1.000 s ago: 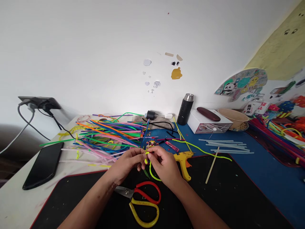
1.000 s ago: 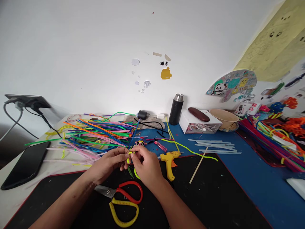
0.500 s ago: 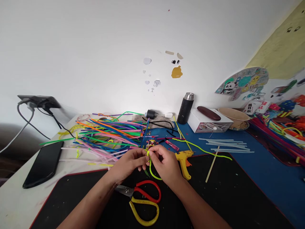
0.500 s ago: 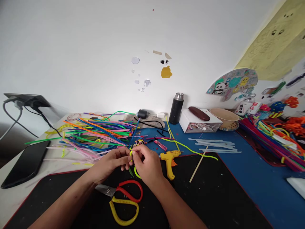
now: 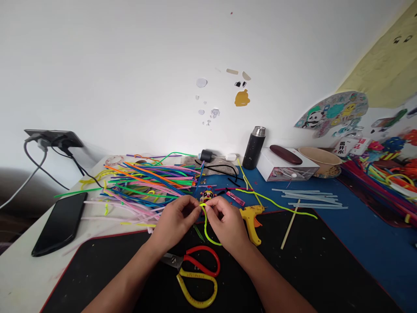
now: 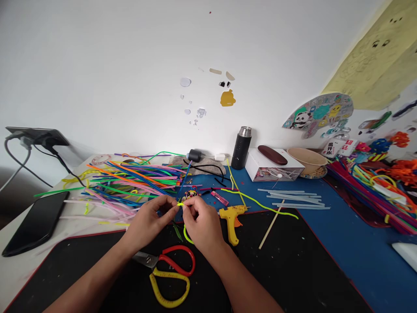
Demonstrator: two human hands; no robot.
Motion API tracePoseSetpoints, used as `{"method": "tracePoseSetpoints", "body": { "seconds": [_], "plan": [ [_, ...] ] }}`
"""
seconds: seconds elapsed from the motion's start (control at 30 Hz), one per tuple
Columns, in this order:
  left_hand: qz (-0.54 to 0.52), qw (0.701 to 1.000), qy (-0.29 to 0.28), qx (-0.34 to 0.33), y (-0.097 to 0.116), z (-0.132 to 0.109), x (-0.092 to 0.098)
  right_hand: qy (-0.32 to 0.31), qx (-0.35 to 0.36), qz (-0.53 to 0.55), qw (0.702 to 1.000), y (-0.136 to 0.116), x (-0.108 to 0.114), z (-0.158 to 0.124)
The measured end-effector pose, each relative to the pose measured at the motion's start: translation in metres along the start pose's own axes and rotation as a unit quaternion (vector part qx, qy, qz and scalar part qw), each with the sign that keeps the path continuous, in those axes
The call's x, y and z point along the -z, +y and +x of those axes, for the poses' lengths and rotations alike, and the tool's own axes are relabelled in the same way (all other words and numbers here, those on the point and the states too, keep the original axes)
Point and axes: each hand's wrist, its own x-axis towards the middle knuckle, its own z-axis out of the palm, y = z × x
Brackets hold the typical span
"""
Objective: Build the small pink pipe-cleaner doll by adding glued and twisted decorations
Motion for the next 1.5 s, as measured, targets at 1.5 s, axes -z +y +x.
{"method": "tracePoseSetpoints", "body": {
  "seconds": [1.5],
  "plan": [
    [0.203, 0.96, 0.071, -0.18, -0.008, -0.007, -0.007, -0.107, -0.142, 0.238, 0.955, 0.0, -0.003, 0.002]
  ]
}}
